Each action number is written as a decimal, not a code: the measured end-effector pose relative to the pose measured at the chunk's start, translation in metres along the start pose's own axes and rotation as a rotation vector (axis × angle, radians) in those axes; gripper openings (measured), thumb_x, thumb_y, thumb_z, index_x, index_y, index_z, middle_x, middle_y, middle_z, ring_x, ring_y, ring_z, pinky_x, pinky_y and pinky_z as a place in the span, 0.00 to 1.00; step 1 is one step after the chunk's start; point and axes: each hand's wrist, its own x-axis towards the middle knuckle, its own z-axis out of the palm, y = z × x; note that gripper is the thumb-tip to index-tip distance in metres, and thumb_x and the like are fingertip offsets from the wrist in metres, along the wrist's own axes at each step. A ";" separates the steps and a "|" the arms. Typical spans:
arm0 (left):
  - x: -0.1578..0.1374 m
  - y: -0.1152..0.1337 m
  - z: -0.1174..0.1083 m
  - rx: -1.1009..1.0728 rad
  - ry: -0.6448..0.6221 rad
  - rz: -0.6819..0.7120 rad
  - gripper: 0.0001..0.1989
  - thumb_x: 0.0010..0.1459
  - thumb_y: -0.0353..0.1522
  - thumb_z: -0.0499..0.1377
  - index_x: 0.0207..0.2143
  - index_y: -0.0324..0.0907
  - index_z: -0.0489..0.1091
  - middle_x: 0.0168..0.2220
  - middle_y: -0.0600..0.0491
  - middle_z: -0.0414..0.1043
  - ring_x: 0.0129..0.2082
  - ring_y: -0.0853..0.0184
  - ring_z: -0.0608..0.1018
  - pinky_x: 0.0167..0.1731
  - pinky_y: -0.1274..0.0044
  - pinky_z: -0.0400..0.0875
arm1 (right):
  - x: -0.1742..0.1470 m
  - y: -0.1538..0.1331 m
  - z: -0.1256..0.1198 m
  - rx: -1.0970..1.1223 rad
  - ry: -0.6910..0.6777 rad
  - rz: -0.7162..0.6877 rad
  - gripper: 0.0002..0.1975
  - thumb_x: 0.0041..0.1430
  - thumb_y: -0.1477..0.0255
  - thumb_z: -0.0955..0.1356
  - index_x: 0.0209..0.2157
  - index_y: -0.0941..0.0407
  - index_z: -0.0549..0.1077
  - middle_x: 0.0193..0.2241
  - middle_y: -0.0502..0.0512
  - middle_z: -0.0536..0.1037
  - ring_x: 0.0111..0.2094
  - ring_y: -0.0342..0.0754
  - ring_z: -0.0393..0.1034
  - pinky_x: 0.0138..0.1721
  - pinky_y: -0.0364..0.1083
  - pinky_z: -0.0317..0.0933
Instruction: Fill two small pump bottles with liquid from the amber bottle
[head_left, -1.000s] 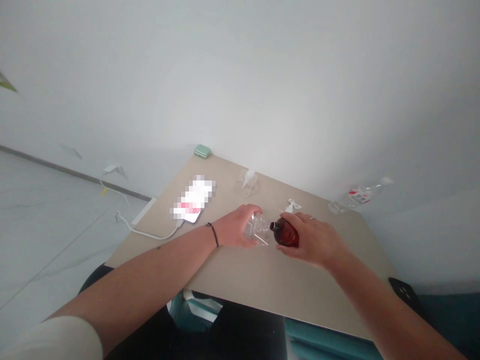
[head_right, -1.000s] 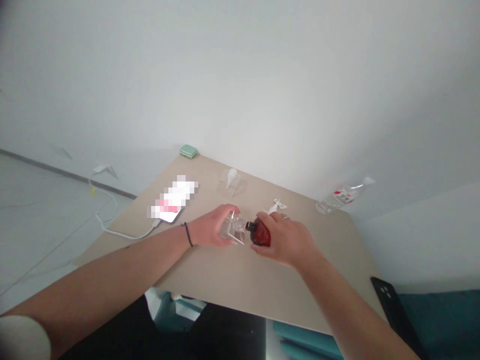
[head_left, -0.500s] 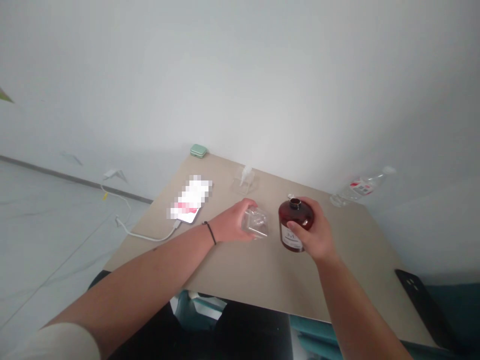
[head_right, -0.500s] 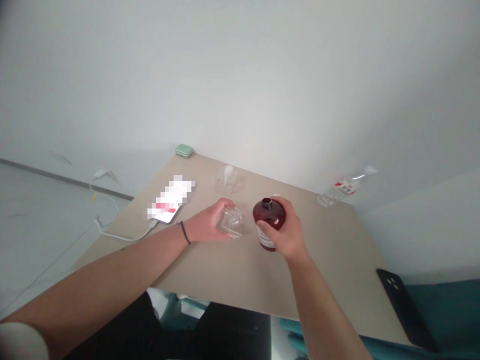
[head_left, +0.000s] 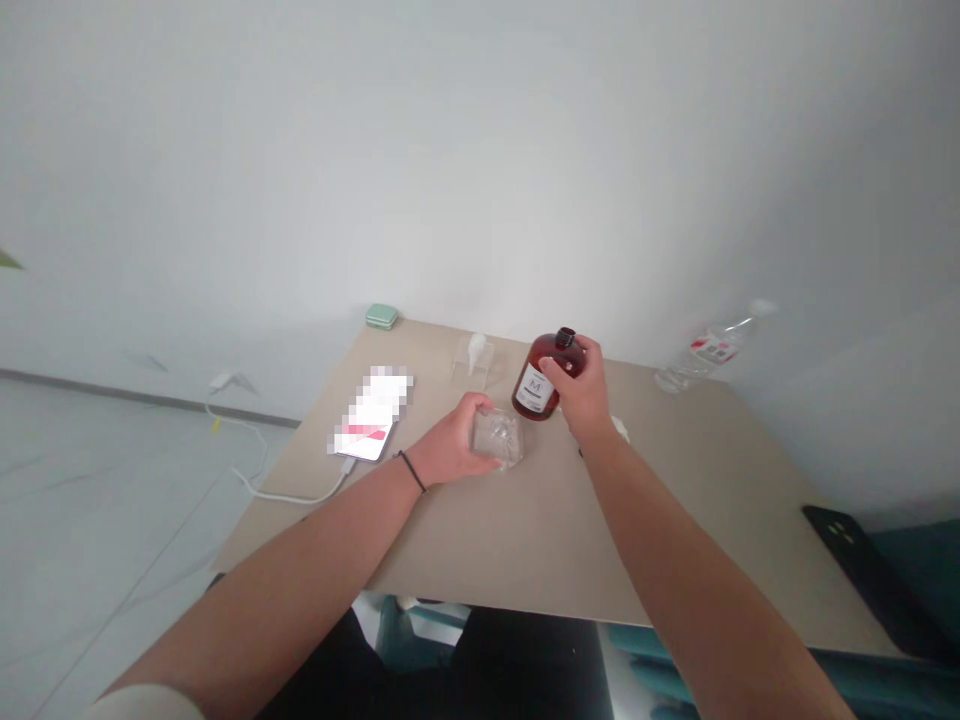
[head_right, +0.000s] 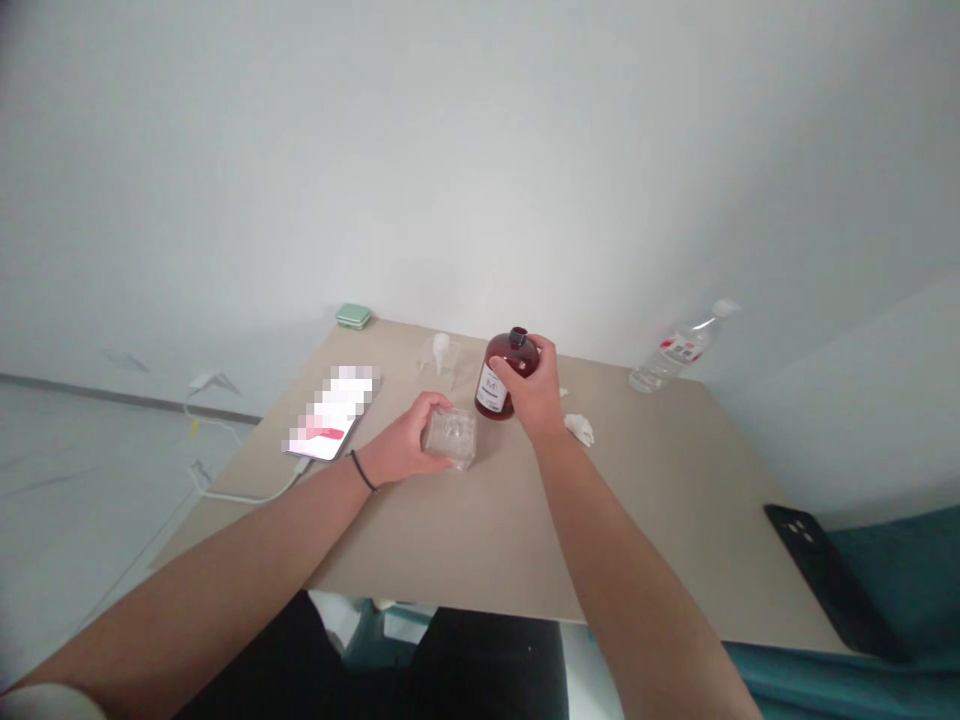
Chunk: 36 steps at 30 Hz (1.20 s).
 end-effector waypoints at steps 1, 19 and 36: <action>0.000 0.000 0.000 0.001 0.000 -0.002 0.35 0.44 0.34 0.69 0.51 0.45 0.55 0.41 0.54 0.66 0.39 0.63 0.73 0.41 0.70 0.68 | 0.003 0.002 0.004 0.002 -0.011 0.016 0.35 0.45 0.55 0.72 0.52 0.52 0.60 0.47 0.58 0.75 0.45 0.53 0.73 0.51 0.56 0.64; 0.001 0.002 -0.001 -0.008 -0.087 -0.046 0.35 0.44 0.30 0.69 0.49 0.47 0.51 0.38 0.57 0.64 0.35 0.66 0.71 0.38 0.72 0.68 | -0.002 0.017 0.030 -0.018 -0.011 0.110 0.39 0.43 0.54 0.73 0.53 0.53 0.57 0.49 0.61 0.73 0.47 0.54 0.72 0.53 0.57 0.63; -0.002 0.002 0.001 0.028 -0.120 -0.148 0.33 0.47 0.30 0.66 0.51 0.46 0.50 0.36 0.58 0.61 0.31 0.69 0.67 0.33 0.76 0.63 | -0.072 0.076 -0.112 -0.605 0.117 -0.249 0.14 0.58 0.75 0.61 0.38 0.55 0.77 0.33 0.57 0.76 0.34 0.51 0.71 0.39 0.50 0.66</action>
